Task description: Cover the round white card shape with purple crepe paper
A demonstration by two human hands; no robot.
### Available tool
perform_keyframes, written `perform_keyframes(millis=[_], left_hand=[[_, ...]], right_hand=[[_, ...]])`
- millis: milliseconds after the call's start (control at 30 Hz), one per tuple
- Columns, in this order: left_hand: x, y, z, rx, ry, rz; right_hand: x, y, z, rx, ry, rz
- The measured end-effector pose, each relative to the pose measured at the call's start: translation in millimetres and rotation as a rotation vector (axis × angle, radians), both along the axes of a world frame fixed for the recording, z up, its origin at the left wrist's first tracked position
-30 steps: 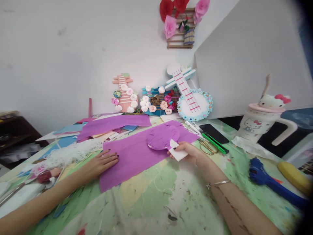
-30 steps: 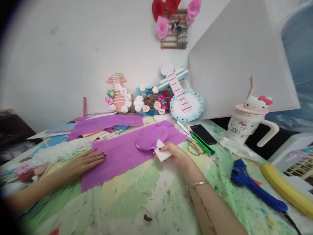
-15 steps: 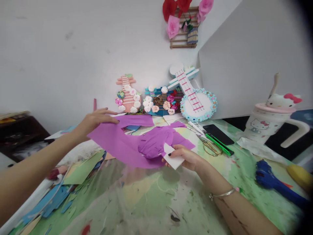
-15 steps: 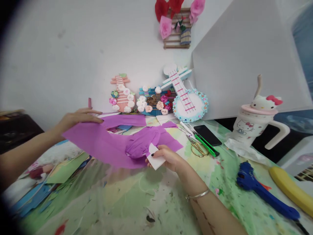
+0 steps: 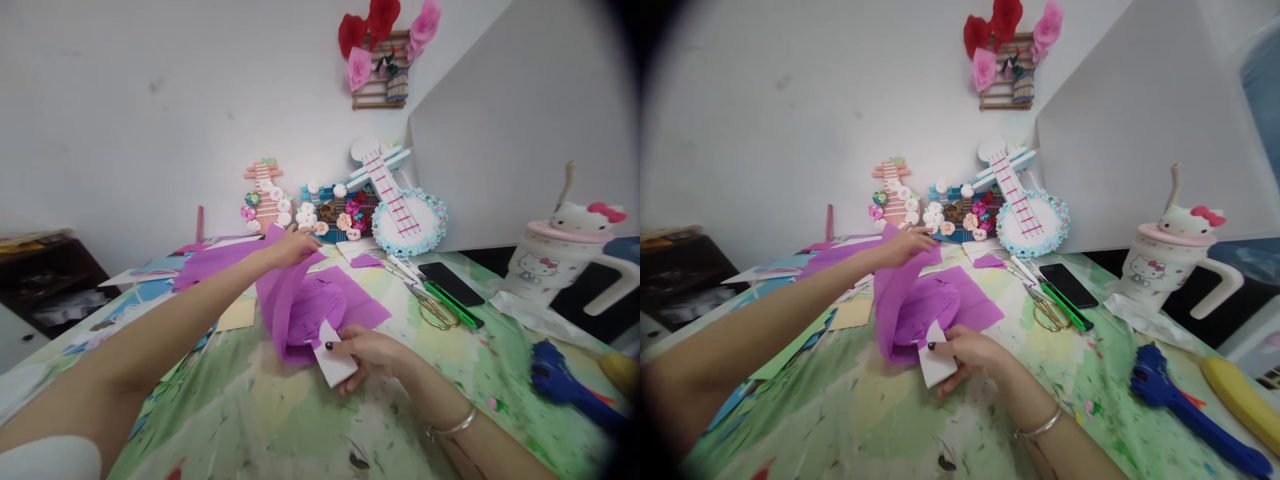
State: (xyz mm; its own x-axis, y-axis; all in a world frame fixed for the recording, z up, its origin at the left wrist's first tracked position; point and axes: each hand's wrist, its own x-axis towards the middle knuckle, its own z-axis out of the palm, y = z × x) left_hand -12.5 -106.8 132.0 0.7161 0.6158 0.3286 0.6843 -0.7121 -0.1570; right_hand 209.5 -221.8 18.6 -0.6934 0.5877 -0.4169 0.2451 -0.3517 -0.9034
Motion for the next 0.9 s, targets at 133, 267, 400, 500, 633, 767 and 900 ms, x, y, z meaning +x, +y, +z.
perform_keyframes(millis=[133, 267, 400, 500, 633, 767, 900], left_hand=[[27, 7, -11.8, -0.003, 0.014, 0.039], [49, 4, -19.6, -0.024, 0.050, 0.031], [63, 0, -31.9, -0.045, 0.099, 0.015], [67, 0, -37.5, -0.068, 0.120, 0.021], [69, 4, -37.3, -0.108, 0.105, 0.057], [69, 10, -38.3, -0.161, 0.029, 0.099], [52, 18, -42.4, -0.188, -0.146, 0.135]], right_hand=[[8, 8, 9.6, 0.595, -0.314, -0.212], [-1, 9, 6.2, 0.780, -0.171, -0.376], [-20, 3, -2.1, 0.468, 0.048, -0.363], [-30, 2, 1.8, 0.320, 0.078, -0.425], [-40, 4, 12.6, 0.079, 0.124, -0.583], [-46, 9, 16.0, 0.099, 0.195, -0.690], [-40, 14, 14.1, 0.167, 0.198, -0.765]])
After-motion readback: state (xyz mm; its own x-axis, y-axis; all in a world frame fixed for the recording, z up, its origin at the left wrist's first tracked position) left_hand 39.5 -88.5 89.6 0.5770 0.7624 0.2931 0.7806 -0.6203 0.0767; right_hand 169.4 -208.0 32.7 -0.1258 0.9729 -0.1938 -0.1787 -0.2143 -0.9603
